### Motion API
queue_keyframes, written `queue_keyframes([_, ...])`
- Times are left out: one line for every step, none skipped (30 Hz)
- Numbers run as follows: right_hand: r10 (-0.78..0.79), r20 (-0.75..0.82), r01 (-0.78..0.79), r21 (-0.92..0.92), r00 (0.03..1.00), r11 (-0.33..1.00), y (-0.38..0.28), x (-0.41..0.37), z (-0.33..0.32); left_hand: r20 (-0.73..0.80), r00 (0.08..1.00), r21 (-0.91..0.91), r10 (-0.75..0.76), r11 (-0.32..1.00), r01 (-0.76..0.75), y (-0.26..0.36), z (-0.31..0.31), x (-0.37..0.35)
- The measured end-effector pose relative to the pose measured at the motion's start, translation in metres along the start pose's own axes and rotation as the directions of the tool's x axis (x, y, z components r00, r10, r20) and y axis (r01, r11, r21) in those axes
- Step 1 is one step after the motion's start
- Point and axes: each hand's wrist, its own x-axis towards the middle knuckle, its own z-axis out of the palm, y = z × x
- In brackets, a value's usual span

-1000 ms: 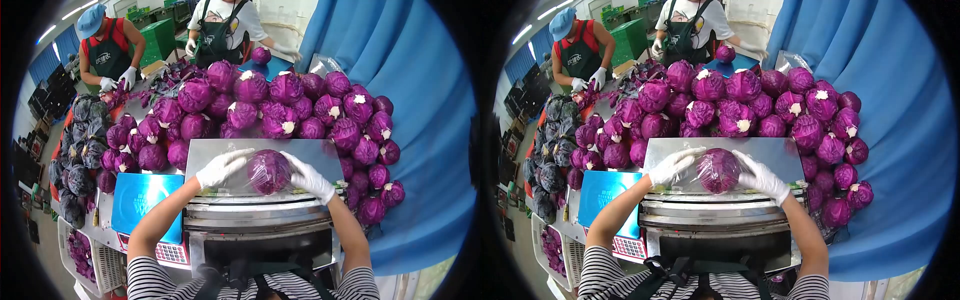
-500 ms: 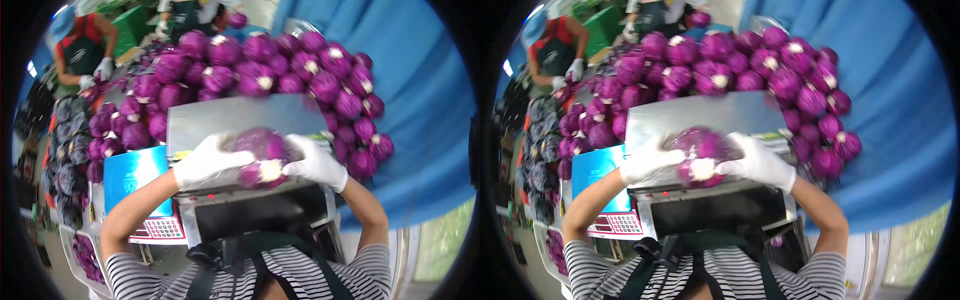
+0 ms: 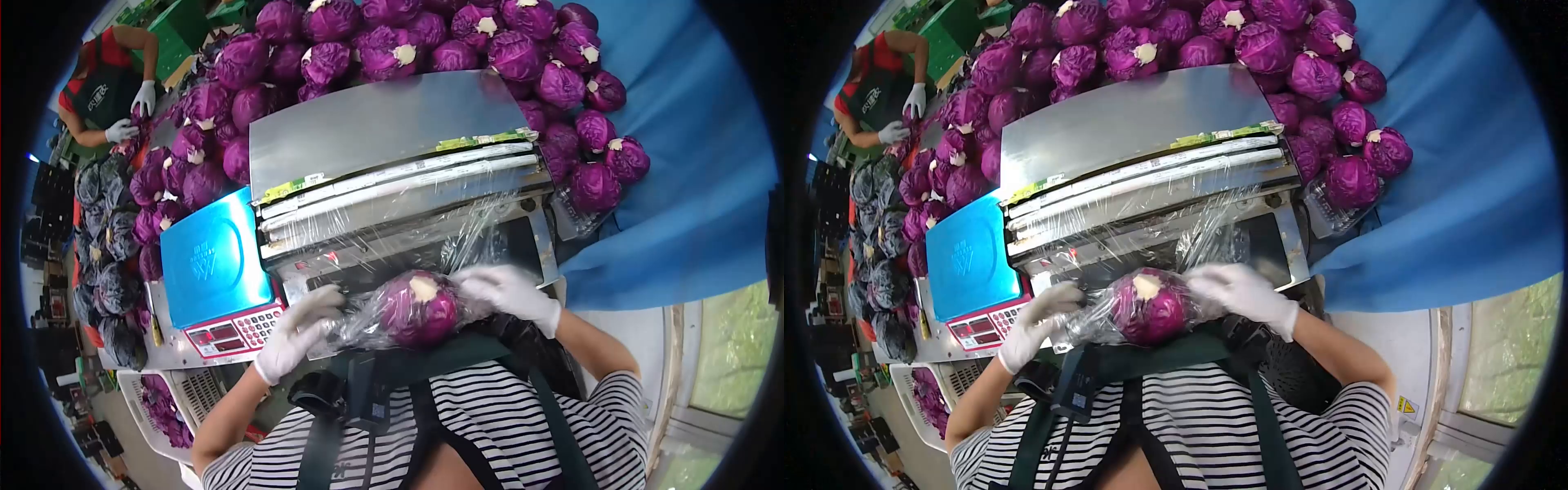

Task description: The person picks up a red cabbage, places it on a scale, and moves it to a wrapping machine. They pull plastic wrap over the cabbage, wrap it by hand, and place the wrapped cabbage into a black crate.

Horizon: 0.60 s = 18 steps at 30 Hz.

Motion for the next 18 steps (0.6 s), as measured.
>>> queue_keyframes([-0.073, -0.139, 0.070, -0.023, 0.988, 0.997, -0.001, -0.009, -0.010, -0.047, 0.993, 0.457, 0.104, 0.886, -0.071, -0.012, -0.011, -0.010])
queue_keyframes([-0.354, -0.232, 0.285, -0.283, 0.906, 0.916, 0.010, -0.014, -0.022, 0.023, 0.969, 0.670, 0.247, 0.715, -0.198, -0.014, -0.010, -0.015])
queue_keyframes([-0.410, -0.278, 0.267, -0.434, 0.869, 0.860, 0.023, -0.021, -0.032, 0.126, 0.925, 0.828, 0.359, 0.475, -0.297, -0.014, -0.011, -0.019])
queue_keyframes([-0.455, -0.246, 0.227, -0.612, 0.856, 0.758, 0.030, -0.029, -0.035, 0.204, 0.891, 0.900, 0.406, 0.279, -0.334, -0.019, -0.009, -0.017])
queue_keyframes([-0.498, -0.200, 0.182, -0.766, 0.844, 0.617, 0.036, -0.037, -0.036, 0.199, 0.867, 0.924, 0.456, 0.208, -0.321, -0.028, -0.006, -0.016])
queue_keyframes([-0.411, -0.119, 0.162, -0.795, 0.904, 0.585, 0.045, -0.043, -0.033, 0.150, 0.809, 0.917, 0.568, 0.227, -0.329, -0.042, -0.004, -0.008])
queue_keyframes([-0.470, -0.105, 0.236, -0.757, 0.877, 0.609, 0.051, -0.044, -0.023, 0.100, 0.738, 0.907, 0.667, 0.243, -0.343, -0.052, -0.001, 0.001])
queue_keyframes([-0.473, -0.067, 0.225, -0.815, 0.878, 0.533, 0.069, -0.038, -0.018, 0.031, 0.750, 0.910, 0.661, 0.290, -0.294, -0.052, 0.004, 0.007])
queue_keyframes([-0.473, -0.030, 0.214, -0.866, 0.881, 0.453, 0.076, -0.034, -0.012, -0.023, 0.742, 0.901, 0.671, 0.336, -0.276, -0.042, 0.014, 0.014])
queue_keyframes([-0.531, -0.110, 0.216, -0.830, 0.840, 0.514, 0.077, -0.030, -0.003, 0.041, 0.717, 0.892, 0.696, 0.297, -0.340, -0.046, 0.014, 0.021])
queue_keyframes([-0.609, -0.181, 0.201, -0.840, 0.772, 0.504, 0.085, -0.022, 0.006, 0.105, 0.685, 0.879, 0.721, 0.255, -0.403, -0.051, 0.015, 0.027])
queue_keyframes([-0.633, -0.132, 0.227, -0.861, 0.763, 0.454, 0.102, -0.019, 0.008, 0.095, 0.668, 0.881, 0.738, 0.251, -0.402, -0.046, 0.021, 0.029])
queue_keyframes([-0.657, -0.082, 0.255, -0.880, 0.749, 0.401, 0.115, -0.018, 0.006, 0.098, 0.667, 0.882, 0.738, 0.246, -0.401, -0.046, 0.019, 0.026])
queue_keyframes([-0.660, -0.084, 0.256, -0.879, 0.746, 0.402, 0.112, -0.020, 0.003, 0.100, 0.683, 0.852, 0.724, 0.292, -0.434, -0.048, 0.016, 0.021])
queue_keyframes([-0.620, -0.197, 0.324, -0.712, 0.759, 0.623, 0.103, -0.025, 0.000, 0.105, 0.700, 0.818, 0.707, 0.340, -0.465, -0.049, 0.015, 0.017])
queue_keyframes([-0.550, -0.293, 0.373, -0.487, 0.782, 0.790, 0.091, -0.033, -0.002, 0.084, 0.719, 0.771, 0.690, 0.412, -0.485, -0.046, 0.018, 0.013])
queue_keyframes([-0.441, -0.439, 0.291, -0.369, 0.783, 0.883, 0.065, -0.044, 0.006, 0.090, 0.723, 0.771, 0.685, 0.412, -0.486, -0.040, 0.020, 0.009])
queue_keyframes([-0.337, -0.443, 0.258, -0.230, 0.831, 0.938, 0.051, -0.051, 0.002, 0.056, 0.727, 0.722, 0.684, 0.475, -0.503, -0.033, 0.023, 0.004])
